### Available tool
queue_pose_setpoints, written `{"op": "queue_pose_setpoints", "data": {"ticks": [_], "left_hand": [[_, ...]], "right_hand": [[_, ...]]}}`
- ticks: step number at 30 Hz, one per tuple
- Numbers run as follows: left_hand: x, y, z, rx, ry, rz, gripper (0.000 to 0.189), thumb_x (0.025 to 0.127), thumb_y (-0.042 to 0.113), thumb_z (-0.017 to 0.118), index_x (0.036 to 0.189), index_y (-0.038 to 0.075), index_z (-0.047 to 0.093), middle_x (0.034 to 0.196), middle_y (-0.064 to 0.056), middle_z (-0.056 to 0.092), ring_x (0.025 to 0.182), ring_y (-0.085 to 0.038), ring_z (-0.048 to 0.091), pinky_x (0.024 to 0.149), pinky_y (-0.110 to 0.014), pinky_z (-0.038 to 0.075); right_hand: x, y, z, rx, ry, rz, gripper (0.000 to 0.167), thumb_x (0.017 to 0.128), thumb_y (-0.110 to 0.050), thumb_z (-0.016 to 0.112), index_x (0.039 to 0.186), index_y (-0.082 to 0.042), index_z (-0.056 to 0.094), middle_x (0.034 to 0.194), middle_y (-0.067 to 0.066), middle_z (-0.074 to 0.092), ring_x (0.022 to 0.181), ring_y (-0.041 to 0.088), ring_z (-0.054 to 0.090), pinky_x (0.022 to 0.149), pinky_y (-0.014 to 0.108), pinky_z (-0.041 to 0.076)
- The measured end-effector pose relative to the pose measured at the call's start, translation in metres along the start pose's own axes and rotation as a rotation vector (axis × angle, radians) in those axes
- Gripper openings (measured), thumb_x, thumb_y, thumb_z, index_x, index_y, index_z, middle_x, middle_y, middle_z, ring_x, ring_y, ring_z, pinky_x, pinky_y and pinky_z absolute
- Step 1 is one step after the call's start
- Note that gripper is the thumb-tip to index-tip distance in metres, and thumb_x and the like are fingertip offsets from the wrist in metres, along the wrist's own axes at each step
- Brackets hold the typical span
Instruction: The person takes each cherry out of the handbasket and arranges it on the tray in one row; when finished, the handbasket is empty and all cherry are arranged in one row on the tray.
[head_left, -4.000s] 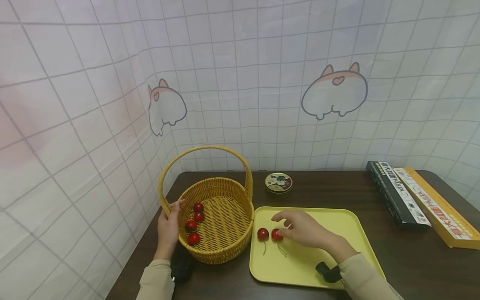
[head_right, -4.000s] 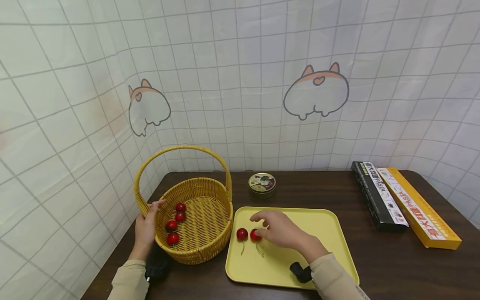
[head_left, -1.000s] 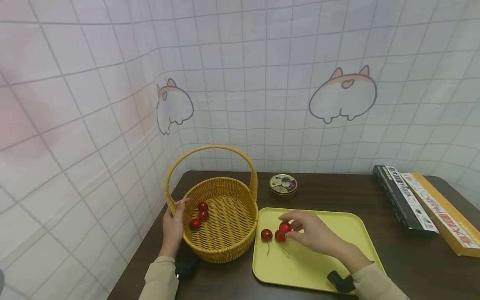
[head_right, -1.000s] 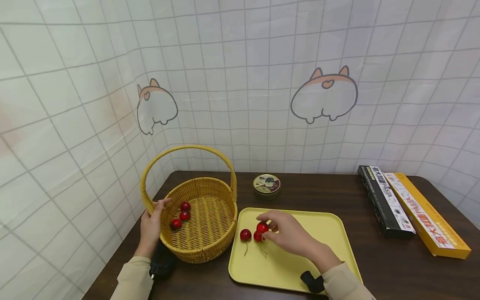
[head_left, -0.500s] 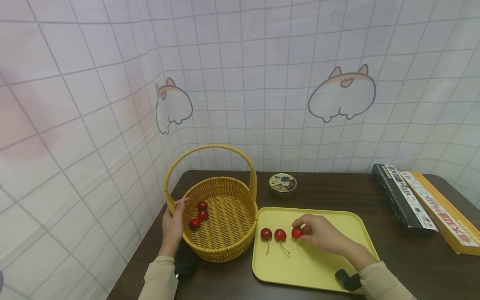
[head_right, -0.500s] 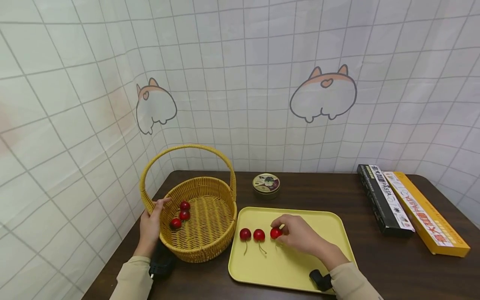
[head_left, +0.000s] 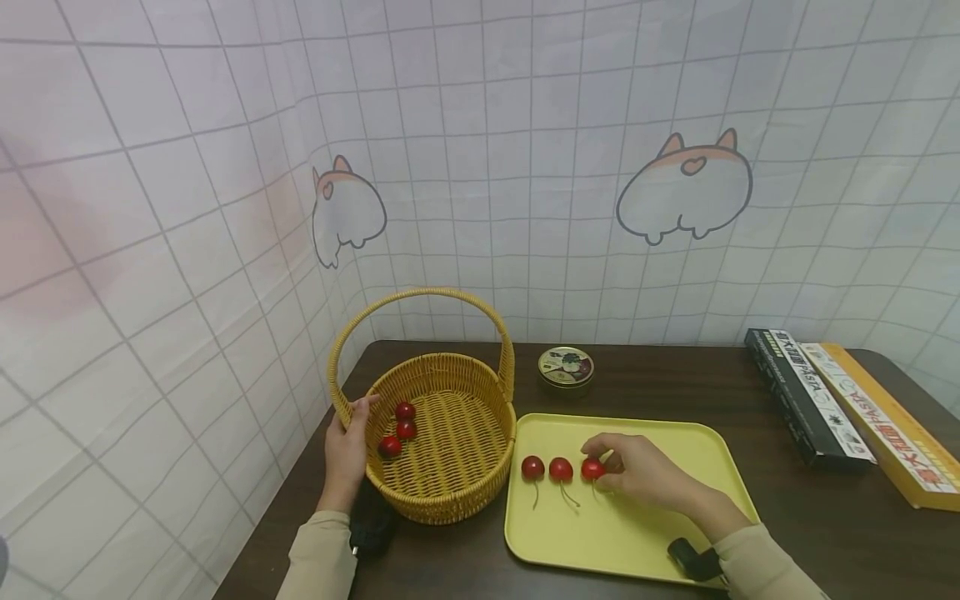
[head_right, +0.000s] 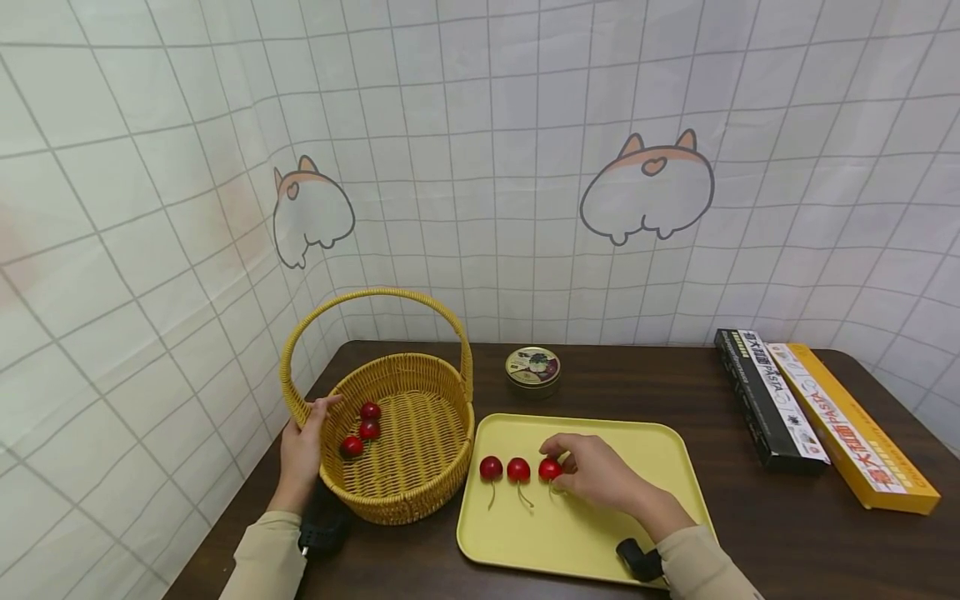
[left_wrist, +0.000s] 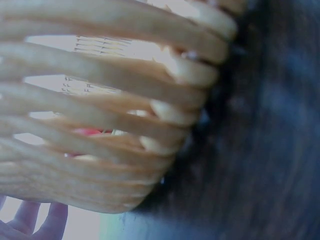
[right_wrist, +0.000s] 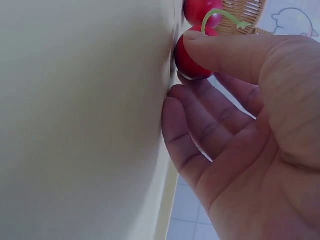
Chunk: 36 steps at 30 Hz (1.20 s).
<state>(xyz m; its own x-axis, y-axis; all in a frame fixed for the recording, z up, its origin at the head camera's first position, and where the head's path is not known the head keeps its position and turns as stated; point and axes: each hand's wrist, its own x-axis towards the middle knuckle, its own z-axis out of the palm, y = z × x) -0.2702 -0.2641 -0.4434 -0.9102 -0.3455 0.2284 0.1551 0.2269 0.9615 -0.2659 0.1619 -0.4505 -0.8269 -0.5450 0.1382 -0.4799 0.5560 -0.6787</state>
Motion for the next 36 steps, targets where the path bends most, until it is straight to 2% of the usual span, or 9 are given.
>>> {"op": "queue_pose_setpoints", "data": {"ticks": [5,15,24,28,29,34,36], "left_hand": [[0.001,0.0,-0.001,-0.011,-0.012,-0.014,0.049,0.104,0.039,0.043,0.131,0.0,0.055,0.141,-0.022,0.048,0.134,-0.033,0.039,0.112,-0.051,0.027],[-0.002,-0.001,0.0,0.006,0.017,0.027,0.058,0.1,0.052,0.044,0.127,0.003,0.058,0.136,-0.018,0.053,0.13,-0.031,0.044,0.109,-0.052,0.031],[-0.002,-0.002,-0.001,-0.018,-0.019,0.018,0.054,0.103,0.045,0.042,0.132,0.002,0.055,0.142,-0.02,0.047,0.133,-0.031,0.04,0.11,-0.051,0.029],[-0.001,-0.003,-0.001,-0.014,-0.013,0.022,0.056,0.101,0.049,0.042,0.131,0.004,0.057,0.139,-0.018,0.049,0.13,-0.031,0.042,0.108,-0.051,0.031],[-0.003,0.002,-0.001,-0.011,-0.015,0.021,0.056,0.102,0.049,0.042,0.131,0.003,0.057,0.139,-0.019,0.049,0.13,-0.032,0.042,0.107,-0.052,0.032],[-0.006,0.009,0.0,-0.016,-0.016,0.019,0.054,0.103,0.044,0.042,0.13,0.0,0.057,0.138,-0.022,0.049,0.129,-0.034,0.043,0.107,-0.052,0.032],[-0.004,0.004,0.001,-0.018,-0.005,0.024,0.054,0.103,0.045,0.042,0.13,0.001,0.058,0.138,-0.021,0.05,0.129,-0.033,0.043,0.107,-0.051,0.032]], "right_hand": [[0.0,0.0,0.0,0.004,-0.007,-0.006,0.038,0.081,-0.005,0.077,0.116,-0.006,0.065,0.107,0.005,0.068,0.083,0.013,0.064,0.067,0.024,0.051],[0.0,0.002,0.001,0.007,-0.011,-0.034,0.037,0.081,-0.007,0.077,0.117,-0.006,0.065,0.11,0.006,0.068,0.085,0.015,0.064,0.07,0.025,0.052],[-0.001,-0.001,-0.004,0.009,-0.038,-0.042,0.038,0.081,-0.006,0.076,0.118,-0.004,0.065,0.113,0.009,0.067,0.089,0.021,0.066,0.074,0.028,0.053],[-0.003,-0.002,-0.011,-0.005,-0.043,-0.036,0.038,0.083,-0.007,0.074,0.12,-0.004,0.064,0.115,0.012,0.066,0.093,0.025,0.065,0.076,0.031,0.054],[-0.004,-0.003,-0.014,-0.011,-0.043,-0.033,0.038,0.084,-0.008,0.073,0.12,-0.004,0.064,0.116,0.012,0.066,0.094,0.026,0.064,0.076,0.032,0.054],[-0.009,-0.015,-0.027,-0.063,-0.001,-0.034,0.035,0.088,-0.014,0.072,0.121,-0.009,0.064,0.118,0.009,0.066,0.097,0.027,0.064,0.078,0.036,0.054],[-0.01,-0.023,-0.029,-0.065,0.028,-0.046,0.032,0.09,-0.019,0.071,0.12,-0.011,0.065,0.117,0.007,0.067,0.096,0.023,0.064,0.078,0.036,0.053]]}}
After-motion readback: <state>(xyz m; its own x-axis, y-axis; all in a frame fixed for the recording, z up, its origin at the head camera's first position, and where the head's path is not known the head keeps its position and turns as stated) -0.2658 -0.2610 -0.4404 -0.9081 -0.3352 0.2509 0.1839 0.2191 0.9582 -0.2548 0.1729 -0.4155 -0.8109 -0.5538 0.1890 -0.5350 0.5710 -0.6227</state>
